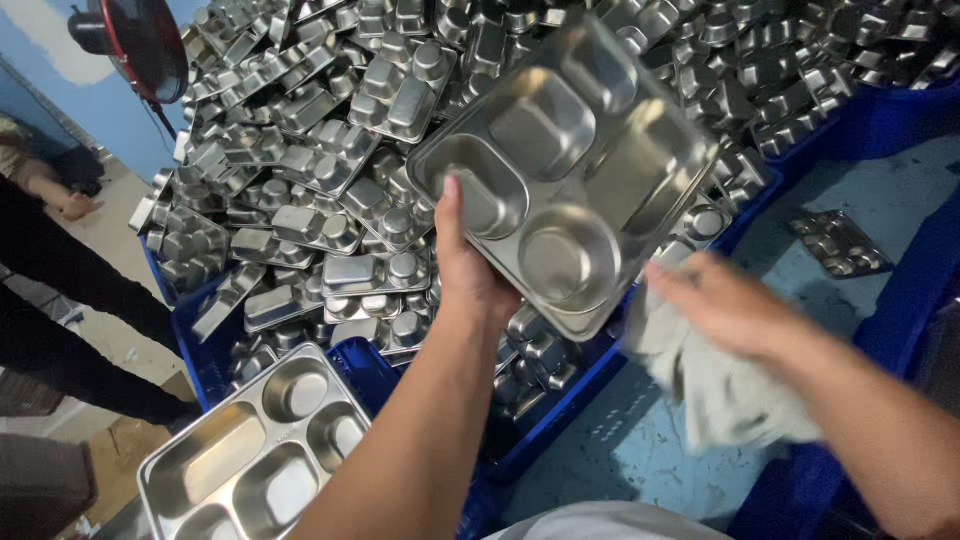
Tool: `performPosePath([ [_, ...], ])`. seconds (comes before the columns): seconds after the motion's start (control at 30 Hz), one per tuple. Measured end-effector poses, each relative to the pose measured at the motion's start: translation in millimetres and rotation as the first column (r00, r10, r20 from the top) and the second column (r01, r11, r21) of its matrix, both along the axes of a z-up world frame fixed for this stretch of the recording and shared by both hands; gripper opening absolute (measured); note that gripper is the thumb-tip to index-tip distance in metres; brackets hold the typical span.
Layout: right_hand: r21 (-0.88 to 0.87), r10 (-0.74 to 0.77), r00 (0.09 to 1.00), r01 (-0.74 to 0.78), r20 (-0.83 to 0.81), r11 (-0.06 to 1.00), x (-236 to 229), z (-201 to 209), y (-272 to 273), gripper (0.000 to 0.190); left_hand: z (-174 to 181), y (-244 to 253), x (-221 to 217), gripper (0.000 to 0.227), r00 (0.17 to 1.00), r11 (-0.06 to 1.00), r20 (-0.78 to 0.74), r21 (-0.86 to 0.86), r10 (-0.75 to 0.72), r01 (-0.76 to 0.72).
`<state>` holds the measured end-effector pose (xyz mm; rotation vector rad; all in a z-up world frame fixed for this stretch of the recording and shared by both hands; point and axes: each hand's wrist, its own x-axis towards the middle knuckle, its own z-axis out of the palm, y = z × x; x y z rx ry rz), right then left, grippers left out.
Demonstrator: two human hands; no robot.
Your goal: The person repeatedly picks up stainless steel compartment trays from a large pile, wipes each tray with a white cloth, and places the cleaned tray into a blue crate. The process is continuous and repetitive.
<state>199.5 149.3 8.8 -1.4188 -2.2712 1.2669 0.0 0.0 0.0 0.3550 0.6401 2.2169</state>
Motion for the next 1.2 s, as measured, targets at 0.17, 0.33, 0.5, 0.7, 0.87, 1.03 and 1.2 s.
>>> performPosePath([
  [0.17, 0.804, 0.694, 0.631, -0.181, -0.347, 0.567, -20, 43, 8, 0.09, 7, 3, 21, 0.088, 0.994, 0.985, 0.029, -0.128, -0.109, 0.112],
  [0.33, 0.861, 0.616, 0.661, -0.506, 0.428, -0.056, -47, 56, -47, 0.116, 12, 4, 44, 0.076, 0.978, 0.982, -0.114, -0.087, -0.174, 0.165],
  [0.5, 0.386, 0.672, 0.651, -0.756, 0.354, 0.529, -45, 78, -61, 0.063, 0, -5, 29, 0.076, 0.796, 0.962, -0.583, -0.271, -0.163, -0.002],
  [0.7, 0.656, 0.585, 0.711, -0.231, -0.391, 0.719, -43, 75, -32, 0.05, 3, -24, 15, 0.077, 0.97, 0.959, -0.028, -0.162, -0.24, 0.233],
  [0.87, 0.959, 0.409, 0.886, -0.272, 0.218, 0.078, -52, 42, -14, 0.058, 8, -23, 13, 0.076, 0.964, 0.971, -0.143, -0.118, -0.223, 0.207],
  [1.03, 0.629, 0.399, 0.805, -0.592, 0.438, 0.504, -49, 45, -8, 0.043, 10, -33, 7, 0.074, 0.945, 0.933, -0.177, -0.288, -0.274, 0.216],
  [1.2, -0.258, 0.099, 0.813, -0.295, -0.574, 0.92, -45, 81, 10, 0.038, 10, -37, 12, 0.077, 0.977, 0.978, -0.111, -0.12, -0.182, 0.168],
])
